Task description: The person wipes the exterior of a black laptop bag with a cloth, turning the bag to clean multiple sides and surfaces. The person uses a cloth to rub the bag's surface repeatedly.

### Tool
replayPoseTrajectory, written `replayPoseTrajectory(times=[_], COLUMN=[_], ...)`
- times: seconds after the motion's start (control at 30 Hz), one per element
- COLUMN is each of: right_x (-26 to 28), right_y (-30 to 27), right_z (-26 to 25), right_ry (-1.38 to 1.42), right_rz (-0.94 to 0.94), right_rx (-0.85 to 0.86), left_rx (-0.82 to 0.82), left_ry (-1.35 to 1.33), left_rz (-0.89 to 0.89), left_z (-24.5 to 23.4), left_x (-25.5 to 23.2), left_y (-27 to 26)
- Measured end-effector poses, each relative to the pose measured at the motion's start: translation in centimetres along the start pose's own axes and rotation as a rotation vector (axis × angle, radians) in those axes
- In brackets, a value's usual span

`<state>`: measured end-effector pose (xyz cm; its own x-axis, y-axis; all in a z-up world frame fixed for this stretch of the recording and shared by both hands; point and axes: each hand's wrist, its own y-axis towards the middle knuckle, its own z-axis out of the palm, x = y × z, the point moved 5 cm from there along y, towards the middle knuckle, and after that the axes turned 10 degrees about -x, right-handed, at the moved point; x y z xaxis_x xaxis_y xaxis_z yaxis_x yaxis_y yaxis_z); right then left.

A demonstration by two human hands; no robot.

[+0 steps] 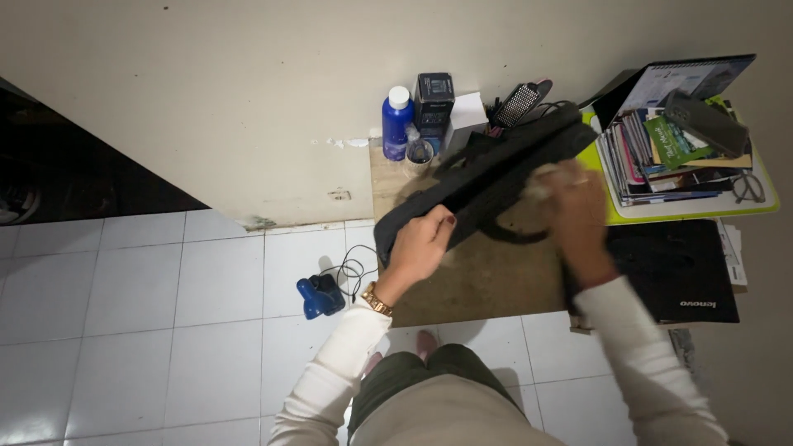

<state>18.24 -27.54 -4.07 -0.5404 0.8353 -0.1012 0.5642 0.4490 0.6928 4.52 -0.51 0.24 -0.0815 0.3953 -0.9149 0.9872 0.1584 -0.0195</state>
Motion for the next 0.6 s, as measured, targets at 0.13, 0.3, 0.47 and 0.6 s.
replayPoseTrajectory(times=[0.13, 0.3, 0.47, 0.6], right_x=[2.0, 2.3, 1.3, 14.1], right_y=[0.4, 0.1, 1.0, 9.4], right_z=[-3.8, -5.2, -5.6, -13.8], right_ry=[-0.013, 0.336, 0.563, 0.851], right_rz=[0.079, 0.386, 0.510, 0.079], right_rx=[0.025, -0.028, -0.062, -0.133], left_rx=[-0.016, -0.017, -0.164, -0.206], left_ry=[0.102, -0.464, -0.913, -1.071], left_rz=[-0.027, -0.546, -0.679, -0.749], left_z=[0.1, 0.9, 2.0, 4.2], left_x=[-1.4, -1.2, -1.8, -0.5], left_y=[-1.8, -4.2, -5.1, -5.4])
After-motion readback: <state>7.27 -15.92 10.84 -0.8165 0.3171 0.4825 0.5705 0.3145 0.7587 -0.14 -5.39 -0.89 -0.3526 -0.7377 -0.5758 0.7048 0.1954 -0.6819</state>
